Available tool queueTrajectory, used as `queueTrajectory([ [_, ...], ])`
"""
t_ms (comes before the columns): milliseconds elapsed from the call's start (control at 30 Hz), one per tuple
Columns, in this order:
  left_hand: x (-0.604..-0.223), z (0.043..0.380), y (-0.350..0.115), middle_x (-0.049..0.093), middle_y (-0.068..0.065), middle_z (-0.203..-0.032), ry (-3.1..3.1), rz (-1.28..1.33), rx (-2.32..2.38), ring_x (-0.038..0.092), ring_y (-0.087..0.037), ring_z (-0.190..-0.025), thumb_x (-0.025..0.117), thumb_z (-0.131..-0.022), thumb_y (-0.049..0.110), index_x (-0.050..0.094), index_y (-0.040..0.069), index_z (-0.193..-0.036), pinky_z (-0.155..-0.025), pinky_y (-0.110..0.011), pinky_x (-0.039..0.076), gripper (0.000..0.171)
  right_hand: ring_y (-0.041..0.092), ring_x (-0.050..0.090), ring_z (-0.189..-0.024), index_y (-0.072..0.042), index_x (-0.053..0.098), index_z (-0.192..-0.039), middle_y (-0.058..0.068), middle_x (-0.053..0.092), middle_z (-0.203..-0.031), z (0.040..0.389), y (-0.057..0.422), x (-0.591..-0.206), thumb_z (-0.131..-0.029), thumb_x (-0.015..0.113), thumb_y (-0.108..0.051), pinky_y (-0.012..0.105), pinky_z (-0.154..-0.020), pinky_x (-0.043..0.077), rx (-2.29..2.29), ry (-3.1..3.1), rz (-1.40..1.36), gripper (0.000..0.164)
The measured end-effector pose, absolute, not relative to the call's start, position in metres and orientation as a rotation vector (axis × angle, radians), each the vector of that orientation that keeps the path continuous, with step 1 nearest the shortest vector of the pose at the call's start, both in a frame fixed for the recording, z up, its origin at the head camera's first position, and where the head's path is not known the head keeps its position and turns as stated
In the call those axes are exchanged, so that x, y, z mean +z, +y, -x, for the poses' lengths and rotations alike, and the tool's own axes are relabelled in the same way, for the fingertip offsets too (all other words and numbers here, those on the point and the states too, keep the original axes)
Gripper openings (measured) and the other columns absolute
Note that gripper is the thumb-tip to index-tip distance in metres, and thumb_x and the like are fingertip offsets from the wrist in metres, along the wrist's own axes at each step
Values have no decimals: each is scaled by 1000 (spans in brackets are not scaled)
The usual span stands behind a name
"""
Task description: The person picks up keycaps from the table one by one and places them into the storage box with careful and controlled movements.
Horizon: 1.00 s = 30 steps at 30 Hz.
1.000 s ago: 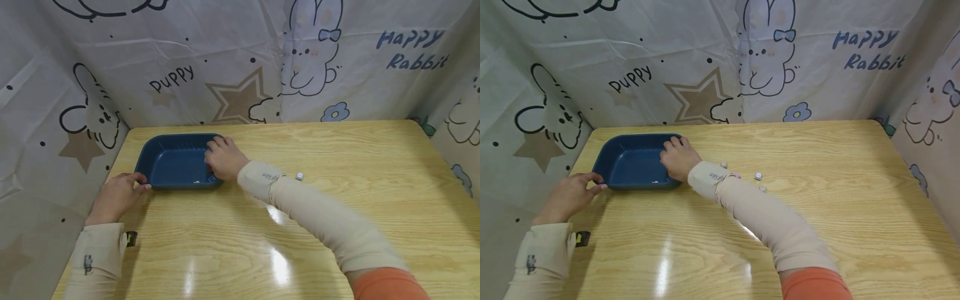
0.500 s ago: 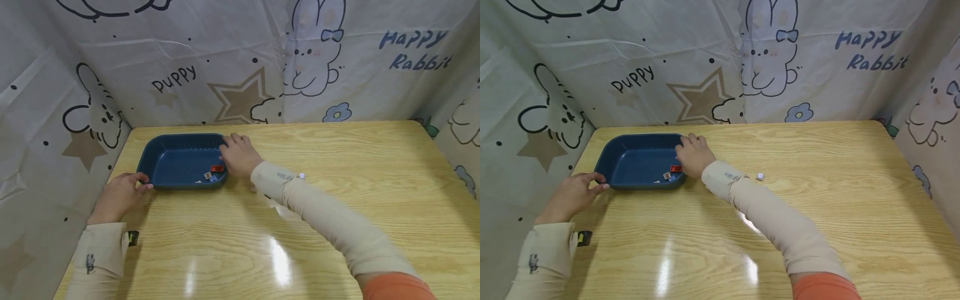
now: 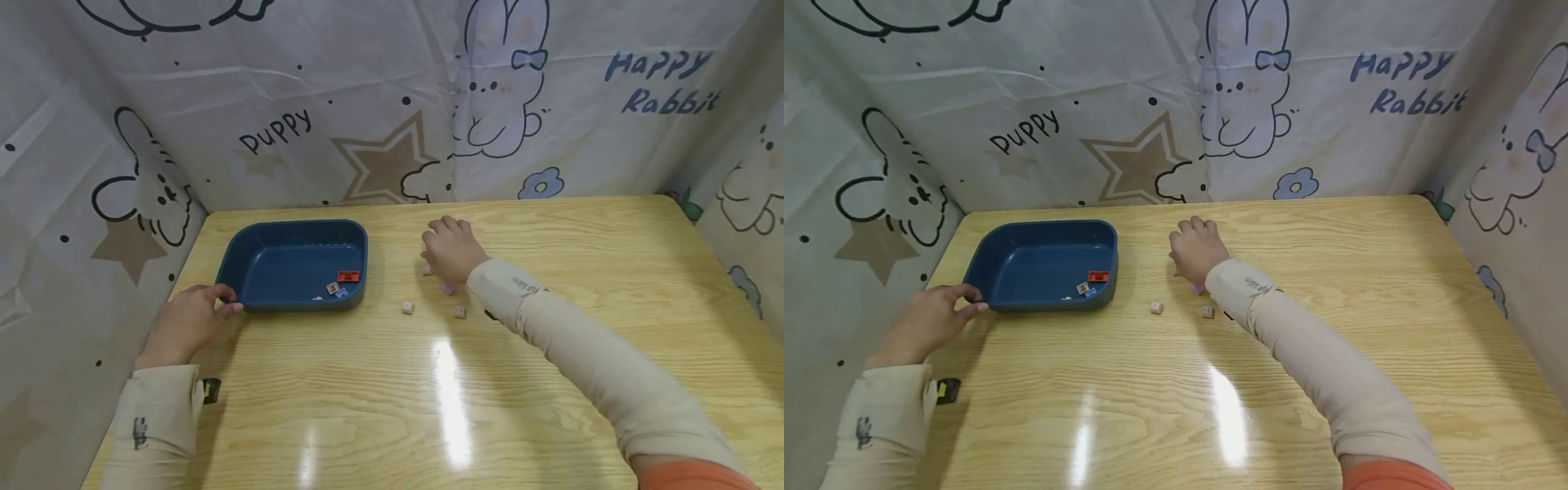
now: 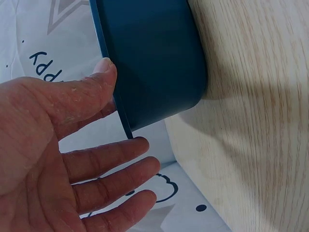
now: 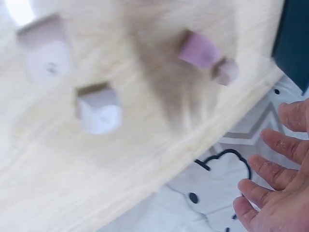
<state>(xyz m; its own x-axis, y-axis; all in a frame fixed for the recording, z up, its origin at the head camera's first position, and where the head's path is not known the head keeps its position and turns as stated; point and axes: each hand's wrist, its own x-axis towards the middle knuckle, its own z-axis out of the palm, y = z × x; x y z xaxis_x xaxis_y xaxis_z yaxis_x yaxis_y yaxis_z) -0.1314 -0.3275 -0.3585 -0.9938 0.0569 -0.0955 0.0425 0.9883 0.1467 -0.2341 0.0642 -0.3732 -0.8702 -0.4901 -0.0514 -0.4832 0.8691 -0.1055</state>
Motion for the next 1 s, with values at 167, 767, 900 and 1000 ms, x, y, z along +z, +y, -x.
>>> queueTrajectory([
  [167, -360, 130, -329, 67, -27, -107, 3025, -50, 219, 63, -40, -90, 62, -93, 29, 67, 7, -103, -72, -54, 48, 25, 36, 42, -134, -6, 61, -120, 16, 49, -142, 230, 67, -386, -97, 55, -27, 56, -111, 35, -122, 2924, 787, 32],
  [767, -360, 130, -327, 67, -27, -104, 3067, -64, 223, 64, -37, -85, 63, -92, 27, 67, 5, -101, -71, -51, 50, 25, 33, 50, -126, -6, 62, -119, 14, 57, -133, 225, 69, -415, -98, 52, -30, 53, -106, 41, -38, 2953, 856, 33],
  [900, -359, 130, -327, 67, -27, -106, 3056, -54, 227, 63, -38, -88, 63, -92, 28, 67, 6, -102, -72, -52, 49, 25, 33, 52, -124, -6, 64, -116, 14, 59, -131, 226, 69, -418, -97, 55, -30, 52, -105, 43, -36, 2971, 877, 31],
  [1000, -359, 130, -327, 67, -26, -107, 3048, -43, 232, 63, -38, -89, 62, -92, 28, 67, 6, -102, -72, -52, 49, 24, 34, 53, -124, -6, 65, -114, 13, 60, -130, 227, 68, -420, -96, 56, -29, 53, -104, 43, -43, 2980, 893, 30],
])
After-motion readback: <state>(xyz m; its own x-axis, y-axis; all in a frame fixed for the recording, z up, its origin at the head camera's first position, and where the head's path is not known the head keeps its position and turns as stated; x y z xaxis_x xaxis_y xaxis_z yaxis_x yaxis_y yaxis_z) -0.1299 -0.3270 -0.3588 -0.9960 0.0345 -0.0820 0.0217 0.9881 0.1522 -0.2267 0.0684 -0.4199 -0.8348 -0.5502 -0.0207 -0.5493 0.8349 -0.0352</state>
